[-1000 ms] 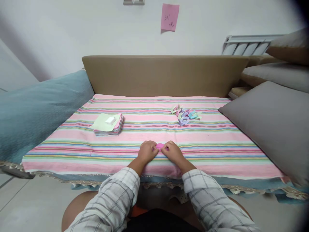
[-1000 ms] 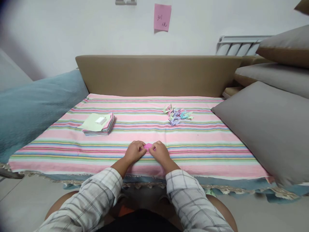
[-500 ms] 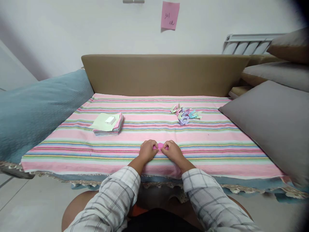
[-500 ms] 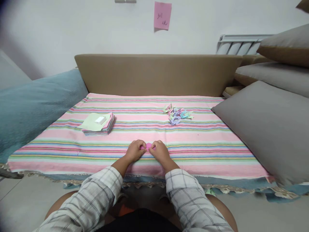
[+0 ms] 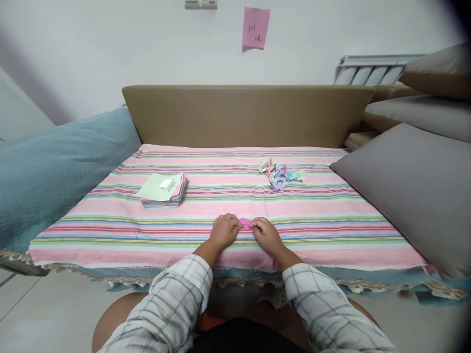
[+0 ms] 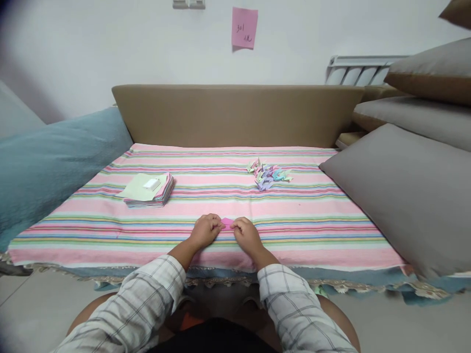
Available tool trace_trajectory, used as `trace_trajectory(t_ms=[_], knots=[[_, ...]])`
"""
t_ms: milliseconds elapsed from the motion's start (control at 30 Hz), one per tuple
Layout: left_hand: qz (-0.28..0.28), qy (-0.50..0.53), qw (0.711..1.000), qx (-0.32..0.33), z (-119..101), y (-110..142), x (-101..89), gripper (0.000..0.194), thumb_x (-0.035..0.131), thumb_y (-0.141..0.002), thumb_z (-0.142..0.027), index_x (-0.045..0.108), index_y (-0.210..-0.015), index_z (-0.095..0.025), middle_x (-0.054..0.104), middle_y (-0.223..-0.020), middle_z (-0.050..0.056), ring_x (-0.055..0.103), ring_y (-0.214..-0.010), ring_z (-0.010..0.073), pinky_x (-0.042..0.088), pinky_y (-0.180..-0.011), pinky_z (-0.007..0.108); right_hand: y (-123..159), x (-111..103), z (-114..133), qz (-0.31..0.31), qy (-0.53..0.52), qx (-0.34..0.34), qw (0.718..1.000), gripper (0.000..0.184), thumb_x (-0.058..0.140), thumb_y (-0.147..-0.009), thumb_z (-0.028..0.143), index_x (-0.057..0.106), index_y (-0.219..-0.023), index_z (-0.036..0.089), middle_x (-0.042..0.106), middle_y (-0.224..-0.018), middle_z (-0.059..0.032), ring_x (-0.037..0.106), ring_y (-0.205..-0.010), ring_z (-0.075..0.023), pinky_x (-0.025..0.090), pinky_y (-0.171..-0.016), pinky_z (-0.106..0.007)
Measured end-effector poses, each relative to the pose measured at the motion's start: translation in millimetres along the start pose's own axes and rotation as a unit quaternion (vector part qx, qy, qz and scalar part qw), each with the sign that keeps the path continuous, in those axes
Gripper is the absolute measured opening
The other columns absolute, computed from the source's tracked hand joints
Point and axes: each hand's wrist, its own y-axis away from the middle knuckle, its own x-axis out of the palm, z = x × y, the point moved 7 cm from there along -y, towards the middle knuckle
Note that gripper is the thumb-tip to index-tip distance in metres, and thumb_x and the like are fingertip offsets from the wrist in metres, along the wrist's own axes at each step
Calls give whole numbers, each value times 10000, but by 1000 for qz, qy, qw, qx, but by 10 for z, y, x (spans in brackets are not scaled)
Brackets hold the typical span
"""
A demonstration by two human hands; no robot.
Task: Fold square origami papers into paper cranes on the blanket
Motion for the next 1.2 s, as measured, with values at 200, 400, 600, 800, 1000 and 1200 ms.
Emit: trace_trajectory(t_ms=[200,400,600,800,1000,1200], knots=[[0,-7,1000,3,-8,6,-8,166,552,-805,-258,715,-835,-262,644,-1005,5,533,-890,188,415,-826,340,40,73,0,5,57,-36,998,342,432,-697,24,694,-826,202,617,-886,-49,543,-886,-181,438,-831,-330],[-2,-7,1000,6,-17,7,-6,170,543,-819,-279,710,-808,-252,643,-992,11,528,-873,181,414,-822,335,51,105,27,2,111,-63,992,321,431,-697,28,686,-811,185,613,-888,-67,531,-877,-198,427,-829,-353],[-3,-1,1000,6,-9,11,-3,168,547,-817,-284,714,-821,-269,642,-994,3,525,-870,174,413,-825,333,63,64,28,-13,104,-45,993,318,420,-693,32,664,-818,192,621,-889,-58,546,-878,-190,439,-824,-329],[-1,5,1000,7,-16,17,-10,166,553,-820,-285,717,-844,-278,642,-992,2,531,-874,177,414,-818,332,58,23,-29,-30,89,-15,995,242,427,-721,65,632,-723,193,622,-909,-64,566,-886,-185,461,-809,-313],[-5,6,1000,8,-18,27,-12,179,540,-833,-296,716,-849,-275,636,-1004,6,530,-884,177,413,-829,332,62,73,-10,-15,126,-48,991,232,435,-730,62,628,-738,191,610,-915,-75,545,-913,-195,446,-839,-330],[-3,-1,1000,9,-22,28,-8,170,548,-825,-269,714,-862,-278,638,-997,7,530,-893,186,408,-832,339,84,148,65,16,203,-85,975,247,425,-738,35,608,-757,200,602,-906,-80,517,-925,-215,415,-856,-351]])
